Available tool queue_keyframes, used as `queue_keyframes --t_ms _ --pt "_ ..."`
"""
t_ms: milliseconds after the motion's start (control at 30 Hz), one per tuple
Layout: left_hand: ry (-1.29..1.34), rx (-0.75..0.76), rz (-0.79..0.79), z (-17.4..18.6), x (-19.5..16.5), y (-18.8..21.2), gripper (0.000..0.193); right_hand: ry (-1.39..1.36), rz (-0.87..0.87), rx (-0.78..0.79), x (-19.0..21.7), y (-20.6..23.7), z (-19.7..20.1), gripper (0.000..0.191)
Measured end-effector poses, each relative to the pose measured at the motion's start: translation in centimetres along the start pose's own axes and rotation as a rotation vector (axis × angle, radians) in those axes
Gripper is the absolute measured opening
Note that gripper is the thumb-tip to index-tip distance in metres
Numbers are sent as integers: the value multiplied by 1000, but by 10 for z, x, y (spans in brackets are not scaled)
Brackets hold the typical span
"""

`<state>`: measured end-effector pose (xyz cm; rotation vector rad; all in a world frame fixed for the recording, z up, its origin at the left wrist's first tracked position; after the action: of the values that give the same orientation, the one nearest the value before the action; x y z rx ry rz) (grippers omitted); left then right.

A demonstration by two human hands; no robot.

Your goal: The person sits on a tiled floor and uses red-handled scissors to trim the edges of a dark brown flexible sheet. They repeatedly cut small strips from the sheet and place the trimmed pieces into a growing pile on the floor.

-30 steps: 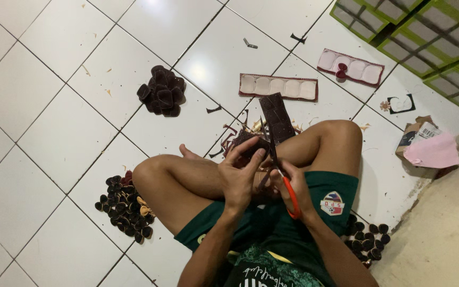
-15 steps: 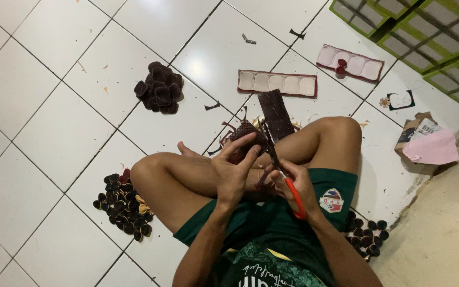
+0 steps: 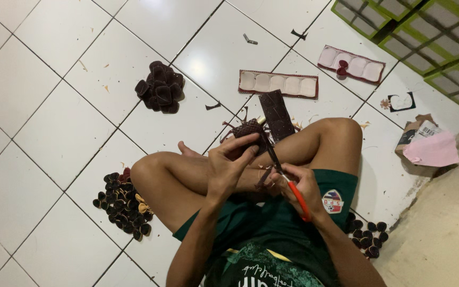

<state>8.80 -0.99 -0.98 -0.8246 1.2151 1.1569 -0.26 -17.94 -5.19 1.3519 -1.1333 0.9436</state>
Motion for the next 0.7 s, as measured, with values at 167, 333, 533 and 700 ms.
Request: queue_keyframes --t_ms 167,333,533,700 --pt "2 5 -27 -1 2 0 30 66 45 -10 5 0 0 50" --pt "29 11 -13 -2 6 1 30 74 -14 -28 -1 2 0 51" --pt "107 39 20 -3 4 1 31 64 -14 -42 -5 5 -2 52" --pt "96 52 43 -4 3 1 31 -68 -21 -55 -13 7 -5 55"
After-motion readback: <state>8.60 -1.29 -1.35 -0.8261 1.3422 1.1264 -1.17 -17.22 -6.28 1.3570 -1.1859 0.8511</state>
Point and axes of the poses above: each hand's wrist, its own y-axis away from the middle knuckle, its own z-axis out of the back of the hand, x = y × z, the point moved 7 cm from there along -y, towards the middle knuckle, and after that the axes turned 13 degrees about -y, right-handed, at the moved point
